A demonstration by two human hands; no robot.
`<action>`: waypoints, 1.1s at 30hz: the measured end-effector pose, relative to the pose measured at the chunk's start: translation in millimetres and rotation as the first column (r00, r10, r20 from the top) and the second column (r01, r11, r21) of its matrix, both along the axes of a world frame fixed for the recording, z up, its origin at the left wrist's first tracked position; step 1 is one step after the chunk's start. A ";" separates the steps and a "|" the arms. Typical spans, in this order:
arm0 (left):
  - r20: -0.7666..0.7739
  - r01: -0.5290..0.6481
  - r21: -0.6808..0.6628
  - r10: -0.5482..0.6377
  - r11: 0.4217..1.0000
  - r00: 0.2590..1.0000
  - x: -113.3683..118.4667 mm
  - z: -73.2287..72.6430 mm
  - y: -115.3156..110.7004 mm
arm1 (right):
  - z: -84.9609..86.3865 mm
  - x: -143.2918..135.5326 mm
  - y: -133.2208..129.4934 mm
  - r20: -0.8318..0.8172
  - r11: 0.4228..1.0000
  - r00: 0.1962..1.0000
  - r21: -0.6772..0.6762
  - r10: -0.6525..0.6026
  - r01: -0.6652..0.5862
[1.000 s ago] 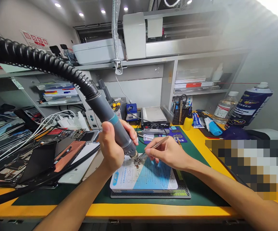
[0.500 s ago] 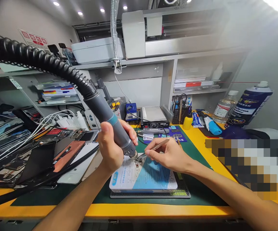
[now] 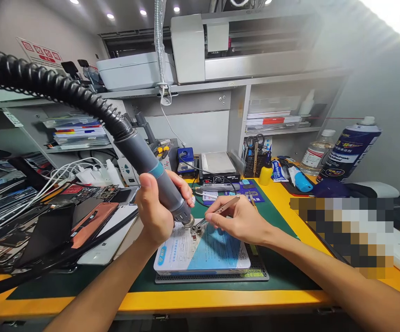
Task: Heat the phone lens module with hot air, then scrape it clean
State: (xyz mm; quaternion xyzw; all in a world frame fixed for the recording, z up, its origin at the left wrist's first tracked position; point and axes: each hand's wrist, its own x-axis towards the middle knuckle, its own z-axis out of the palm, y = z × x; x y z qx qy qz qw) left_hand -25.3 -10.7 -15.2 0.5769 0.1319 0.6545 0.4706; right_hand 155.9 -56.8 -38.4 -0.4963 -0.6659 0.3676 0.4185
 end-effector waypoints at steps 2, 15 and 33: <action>-0.001 -0.003 0.000 0.003 1.000 1.000 -0.2 0.1 -0.6 | 1.4 -1.3 -1.5 0.013 1.000 1.000 0.017 -0.005 0.005; -0.012 -0.006 -0.013 0.006 1.000 1.000 0.5 1.6 -0.8 | 9.2 -7.3 -7.0 0.157 0.990 0.987 0.142 -0.029 0.007; 0.023 0.027 -0.013 -0.027 1.000 0.999 1.1 0.3 0.2 | 7.8 -5.0 -6.5 0.182 0.982 0.983 0.188 -0.014 -0.021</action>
